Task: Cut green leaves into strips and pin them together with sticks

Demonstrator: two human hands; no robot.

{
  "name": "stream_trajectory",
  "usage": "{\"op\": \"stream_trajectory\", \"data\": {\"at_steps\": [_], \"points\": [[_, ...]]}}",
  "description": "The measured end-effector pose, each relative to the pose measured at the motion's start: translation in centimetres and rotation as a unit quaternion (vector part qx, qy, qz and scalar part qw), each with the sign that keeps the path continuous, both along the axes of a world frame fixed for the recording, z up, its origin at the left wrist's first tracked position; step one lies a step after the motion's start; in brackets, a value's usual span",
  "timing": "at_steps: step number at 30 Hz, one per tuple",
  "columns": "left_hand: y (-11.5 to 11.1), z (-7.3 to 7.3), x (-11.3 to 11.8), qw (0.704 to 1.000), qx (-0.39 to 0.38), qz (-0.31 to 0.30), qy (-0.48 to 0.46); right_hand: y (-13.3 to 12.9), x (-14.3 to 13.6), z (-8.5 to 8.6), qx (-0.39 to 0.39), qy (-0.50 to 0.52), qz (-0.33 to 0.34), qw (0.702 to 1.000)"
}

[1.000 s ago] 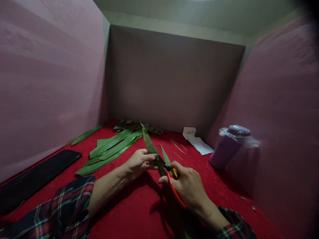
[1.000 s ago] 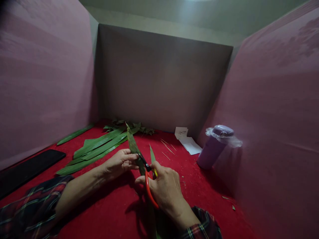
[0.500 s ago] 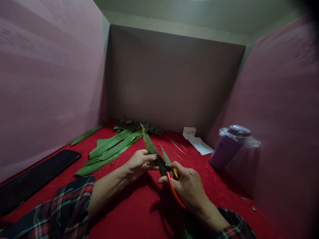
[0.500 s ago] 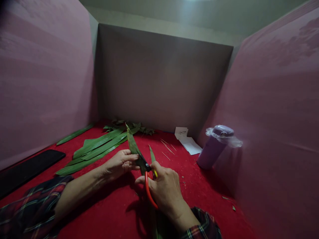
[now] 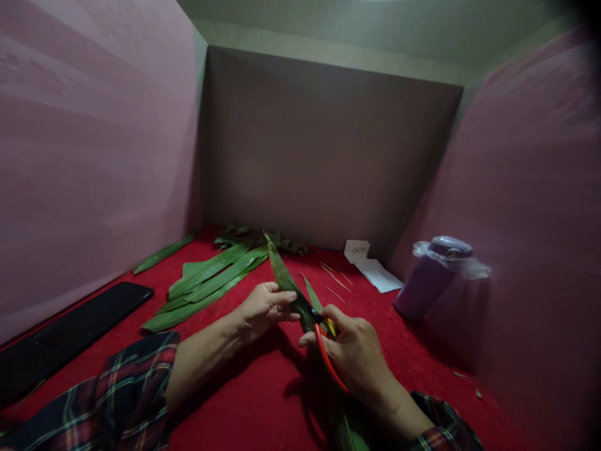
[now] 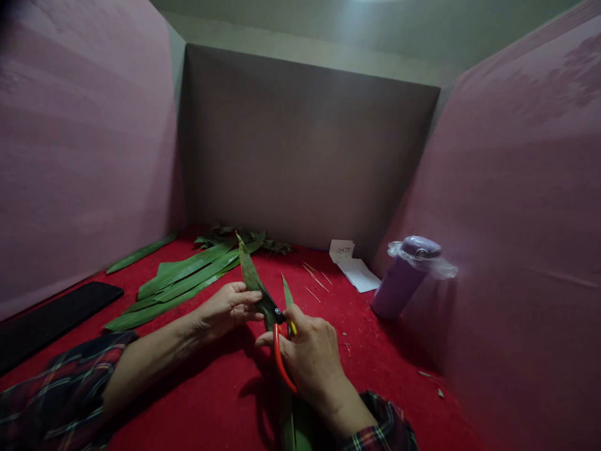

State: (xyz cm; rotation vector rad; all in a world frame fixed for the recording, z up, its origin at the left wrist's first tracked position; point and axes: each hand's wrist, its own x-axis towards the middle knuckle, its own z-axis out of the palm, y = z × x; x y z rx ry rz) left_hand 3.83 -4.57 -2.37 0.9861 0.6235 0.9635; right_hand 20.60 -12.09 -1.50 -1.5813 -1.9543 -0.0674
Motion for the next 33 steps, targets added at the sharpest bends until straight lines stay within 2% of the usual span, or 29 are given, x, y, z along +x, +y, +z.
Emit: {"op": "stream_trajectory", "data": {"at_steps": [13, 23, 33], "points": [[0.02, -0.09, -0.02, 1.000, 0.002, -0.006, -0.015, 0.17, -0.18, -0.14, 0.007, 0.012, 0.012, 1.000], [-0.06, 0.21, 0.03, 1.000, 0.004, -0.016, -0.010, 0.14, -0.03, -0.62, -0.009, 0.047, 0.039, 0.998], [0.11, -0.10, -0.08, 1.000, 0.009, -0.022, -0.007, -0.05, -0.08, -0.62, -0.025, 0.074, 0.053, 0.996]]}}
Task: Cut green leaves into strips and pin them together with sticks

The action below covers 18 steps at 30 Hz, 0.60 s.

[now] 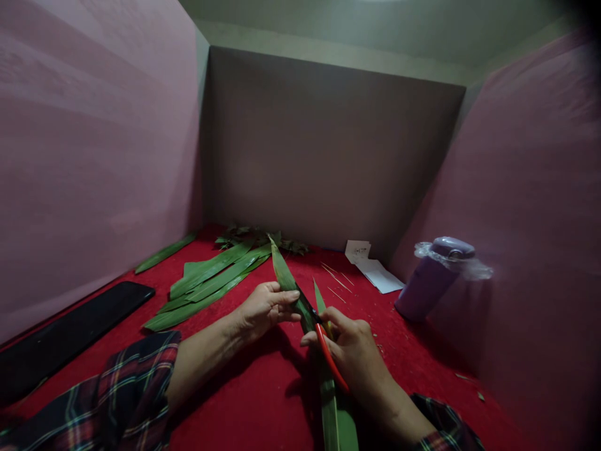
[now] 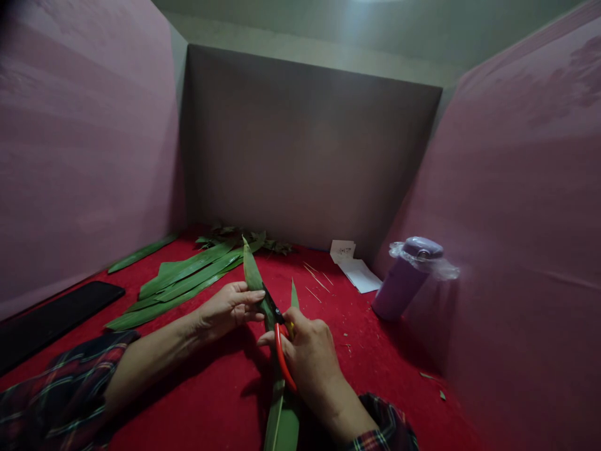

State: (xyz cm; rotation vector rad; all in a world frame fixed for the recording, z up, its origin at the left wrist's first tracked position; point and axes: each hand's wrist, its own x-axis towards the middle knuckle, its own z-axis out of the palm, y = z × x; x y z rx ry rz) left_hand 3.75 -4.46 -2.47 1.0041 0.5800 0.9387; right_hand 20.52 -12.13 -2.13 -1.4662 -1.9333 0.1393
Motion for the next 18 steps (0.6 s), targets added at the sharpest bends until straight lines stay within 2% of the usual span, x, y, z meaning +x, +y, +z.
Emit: {"op": "stream_trajectory", "data": {"at_steps": [5, 13, 18], "points": [[-0.2, 0.4, 0.0, 1.000, 0.003, 0.010, 0.013, 0.0, 0.0, 0.0, -0.011, -0.001, -0.005, 1.000], [-0.4, 1.0, 0.1, 0.997, -0.005, 0.062, 0.037, 0.3, -0.1, -0.1, -0.009, 0.004, 0.002, 1.000], [-0.1, 1.1, -0.1, 0.995, 0.005, 0.081, 0.059, 0.1, -0.3, 0.1, -0.039, 0.043, 0.012, 0.998]]}}
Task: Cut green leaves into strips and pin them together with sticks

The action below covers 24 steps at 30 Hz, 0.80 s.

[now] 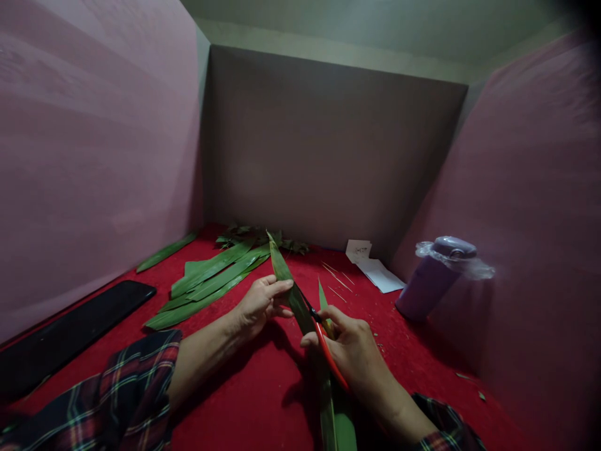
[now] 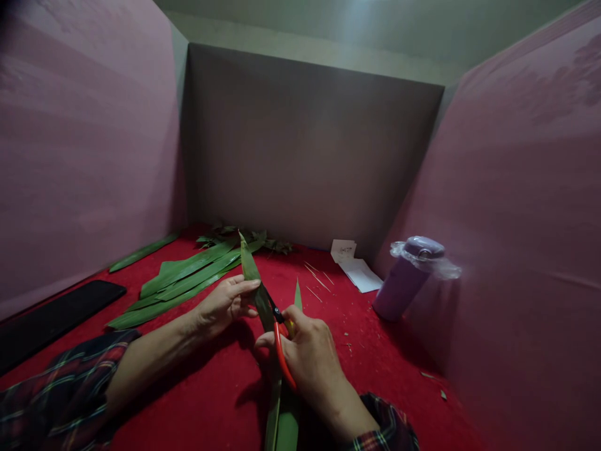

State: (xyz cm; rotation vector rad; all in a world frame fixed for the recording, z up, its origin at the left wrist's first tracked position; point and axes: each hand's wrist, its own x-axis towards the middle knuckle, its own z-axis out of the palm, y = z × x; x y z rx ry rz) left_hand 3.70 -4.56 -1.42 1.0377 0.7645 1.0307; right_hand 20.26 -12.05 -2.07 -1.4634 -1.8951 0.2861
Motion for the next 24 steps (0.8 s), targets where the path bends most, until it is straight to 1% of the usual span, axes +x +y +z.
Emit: {"op": "stream_trajectory", "data": {"at_steps": [3, 10, 19, 24], "points": [[0.0, 0.1, -0.1, 1.000, 0.002, 0.002, -0.004, -0.2, -0.2, 0.3, -0.027, 0.021, -0.001, 0.999], [0.0, -0.2, -0.1, 1.000, 0.013, 0.006, -0.014, -0.7, -0.3, 1.2, -0.058, 0.001, -0.028, 0.998], [-0.1, -0.4, 0.2, 1.000, 0.013, -0.005, -0.016, -0.6, -0.4, 1.1, -0.026, -0.055, -0.038, 0.997], [-0.1, -0.4, 0.3, 1.000, 0.007, -0.019, -0.024, -0.8, -0.5, 1.4, -0.017, -0.061, -0.040, 0.997]]}}
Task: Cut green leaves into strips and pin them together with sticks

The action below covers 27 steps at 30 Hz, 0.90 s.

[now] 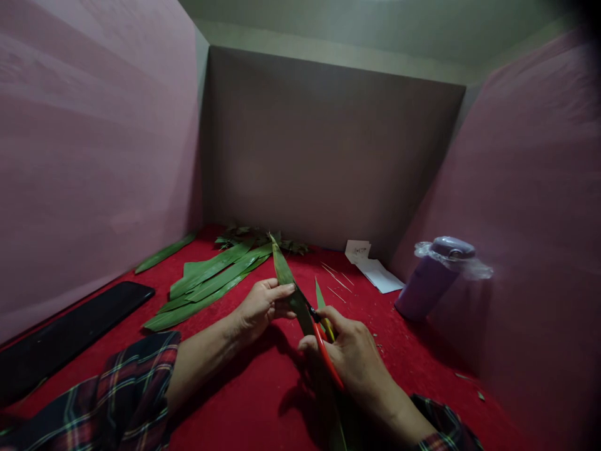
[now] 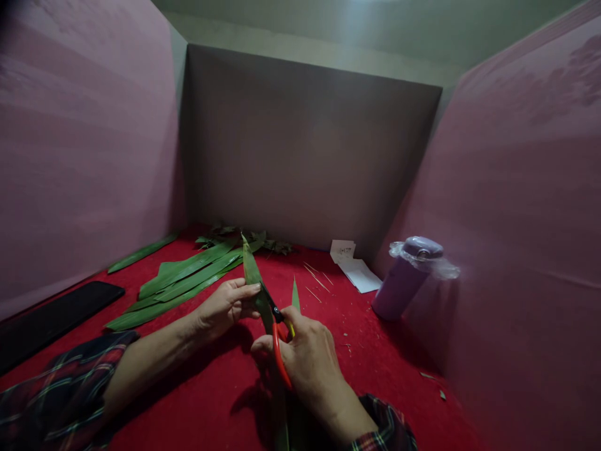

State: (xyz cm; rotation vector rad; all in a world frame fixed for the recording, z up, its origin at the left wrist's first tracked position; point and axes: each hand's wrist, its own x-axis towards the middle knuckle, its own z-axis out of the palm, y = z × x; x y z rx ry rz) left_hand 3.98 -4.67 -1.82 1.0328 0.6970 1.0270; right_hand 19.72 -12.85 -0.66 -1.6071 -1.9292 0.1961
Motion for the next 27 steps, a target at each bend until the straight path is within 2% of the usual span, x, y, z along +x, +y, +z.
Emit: {"op": "stream_trajectory", "data": {"at_steps": [13, 27], "points": [[-0.4, 0.0, -0.1, 0.999, 0.014, -0.041, -0.002, 0.3, 0.1, -0.3, 0.007, 0.026, 0.012, 1.000], [-0.4, -0.2, -0.1, 0.998, 0.012, -0.058, -0.030, 0.4, 0.5, -1.1, 0.019, 0.027, 0.028, 0.999]]}}
